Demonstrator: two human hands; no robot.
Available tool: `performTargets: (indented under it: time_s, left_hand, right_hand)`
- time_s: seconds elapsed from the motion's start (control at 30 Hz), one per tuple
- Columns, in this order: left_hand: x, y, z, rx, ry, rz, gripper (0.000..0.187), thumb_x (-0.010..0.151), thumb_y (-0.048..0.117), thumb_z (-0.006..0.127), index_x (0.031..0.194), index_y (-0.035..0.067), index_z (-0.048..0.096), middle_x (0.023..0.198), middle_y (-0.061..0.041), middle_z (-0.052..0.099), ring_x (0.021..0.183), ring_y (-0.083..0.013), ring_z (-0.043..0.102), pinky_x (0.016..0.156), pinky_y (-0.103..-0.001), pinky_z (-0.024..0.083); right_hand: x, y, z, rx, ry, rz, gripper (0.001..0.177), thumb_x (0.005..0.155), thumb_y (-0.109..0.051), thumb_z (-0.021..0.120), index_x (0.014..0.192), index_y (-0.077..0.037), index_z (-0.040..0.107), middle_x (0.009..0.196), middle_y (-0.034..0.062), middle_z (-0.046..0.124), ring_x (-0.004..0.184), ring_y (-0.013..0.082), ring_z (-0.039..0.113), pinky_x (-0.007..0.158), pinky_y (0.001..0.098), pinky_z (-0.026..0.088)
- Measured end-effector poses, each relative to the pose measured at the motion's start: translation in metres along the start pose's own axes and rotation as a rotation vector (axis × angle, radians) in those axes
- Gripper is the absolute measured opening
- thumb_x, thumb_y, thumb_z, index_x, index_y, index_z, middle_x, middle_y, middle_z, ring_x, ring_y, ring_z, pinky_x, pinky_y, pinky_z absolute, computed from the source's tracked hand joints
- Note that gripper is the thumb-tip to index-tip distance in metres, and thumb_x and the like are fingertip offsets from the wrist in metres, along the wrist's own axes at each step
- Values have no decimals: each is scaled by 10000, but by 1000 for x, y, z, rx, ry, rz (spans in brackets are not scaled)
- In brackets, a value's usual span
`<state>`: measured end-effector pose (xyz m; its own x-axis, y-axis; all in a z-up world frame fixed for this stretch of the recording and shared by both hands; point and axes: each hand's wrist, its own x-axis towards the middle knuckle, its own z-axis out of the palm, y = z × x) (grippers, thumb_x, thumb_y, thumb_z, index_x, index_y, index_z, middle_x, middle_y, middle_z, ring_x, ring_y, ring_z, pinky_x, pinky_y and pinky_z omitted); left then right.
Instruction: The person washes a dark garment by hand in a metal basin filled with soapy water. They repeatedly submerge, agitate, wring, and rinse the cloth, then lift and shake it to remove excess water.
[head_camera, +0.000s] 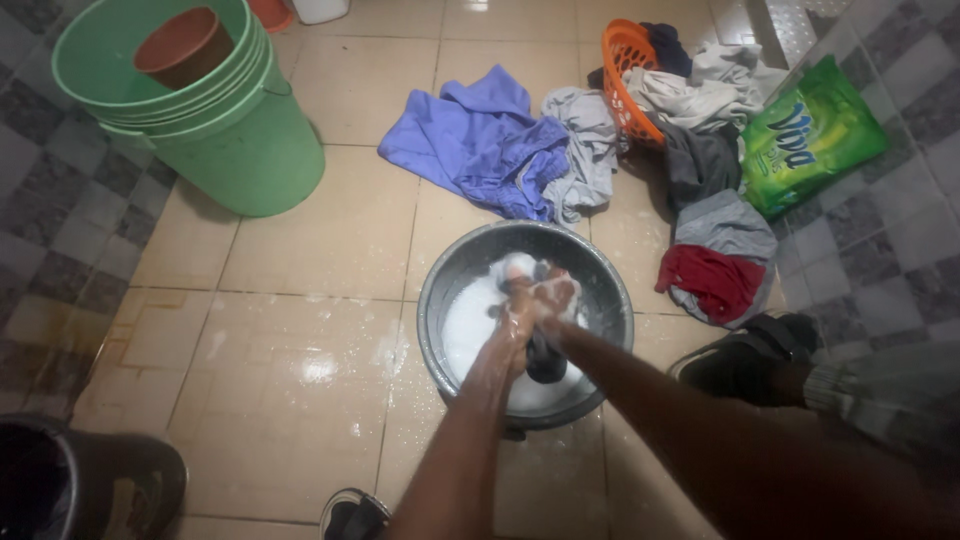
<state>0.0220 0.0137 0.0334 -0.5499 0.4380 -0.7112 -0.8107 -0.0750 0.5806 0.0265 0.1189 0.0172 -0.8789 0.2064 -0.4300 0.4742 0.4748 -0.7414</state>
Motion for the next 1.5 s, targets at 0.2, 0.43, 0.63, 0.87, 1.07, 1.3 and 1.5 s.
performTargets:
  time_s: [0.2, 0.43, 0.63, 0.87, 1.07, 1.3, 1.5]
  left_hand:
    - [32, 24, -31, -121, -129, -55, 453, 1018, 528, 560, 1234, 132, 601, 1151, -97, 610, 1009, -249, 593, 840, -426, 523]
    - [36, 24, -30, -82, -40, 74, 643, 951, 646, 439, 1148, 64, 625, 1015, -84, 710, 904, -206, 716, 794, -420, 625]
    - [32, 29, -24, -276, -346, 192, 649, 1074, 654, 497, 1179, 25, 616, 1078, -162, 620, 907, -269, 640, 791, -435, 576]
    - [35, 62, -24, -108, -141, 237, 845, 968, 711, 361, 1380, -15, 495, 1344, -240, 604, 1237, -342, 619, 1074, -538, 533]
    - [-45, 75, -36, 218, -372, 54, 1052, 796, 877, 311, 1465, 86, 492, 1425, -114, 557, 1275, -264, 565, 1059, -491, 448]
    - [-127, 58, -7, 837, -184, 194, 949, 640, 560, 850, 1331, -24, 562, 1228, -202, 717, 1150, -289, 687, 1048, -424, 524]
    - [-125, 81, -5, 497, -83, 136, 705, 804, 429, 774, 1217, -87, 528, 1037, -235, 740, 879, -306, 764, 753, -388, 654]
  right_hand:
    - [-46, -1, 51, -189, 40, -186, 524, 1014, -459, 604, 1290, -15, 637, 1101, 159, 729, 854, 241, 701, 704, 372, 580]
    - [-16, 19, -2, 34, -6, 90, 534, 1015, -470, 604, 1297, -18, 635, 1103, 154, 734, 869, 242, 705, 714, 376, 582]
    - [-19, 36, -2, 157, -122, 154, 543, 1016, -480, 604, 1303, -20, 633, 1105, 149, 738, 882, 243, 708, 723, 380, 583]
    - [-41, -8, -45, 717, -261, 233, 554, 1017, -492, 604, 1310, -23, 632, 1107, 143, 743, 897, 244, 712, 734, 384, 585]
    - [-49, -29, -102, 1347, -414, 286, 530, 924, -443, 588, 1180, 20, 620, 1032, 188, 741, 870, 281, 758, 773, 431, 650]
    - [23, -10, -127, 1091, -441, 221, 332, 975, -240, 767, 1082, 49, 645, 893, 160, 757, 739, 275, 706, 619, 382, 606]
    - [-74, -50, -114, 450, -399, 111, 592, 934, -455, 710, 1293, 3, 601, 891, 125, 556, 790, 303, 546, 623, 474, 524]
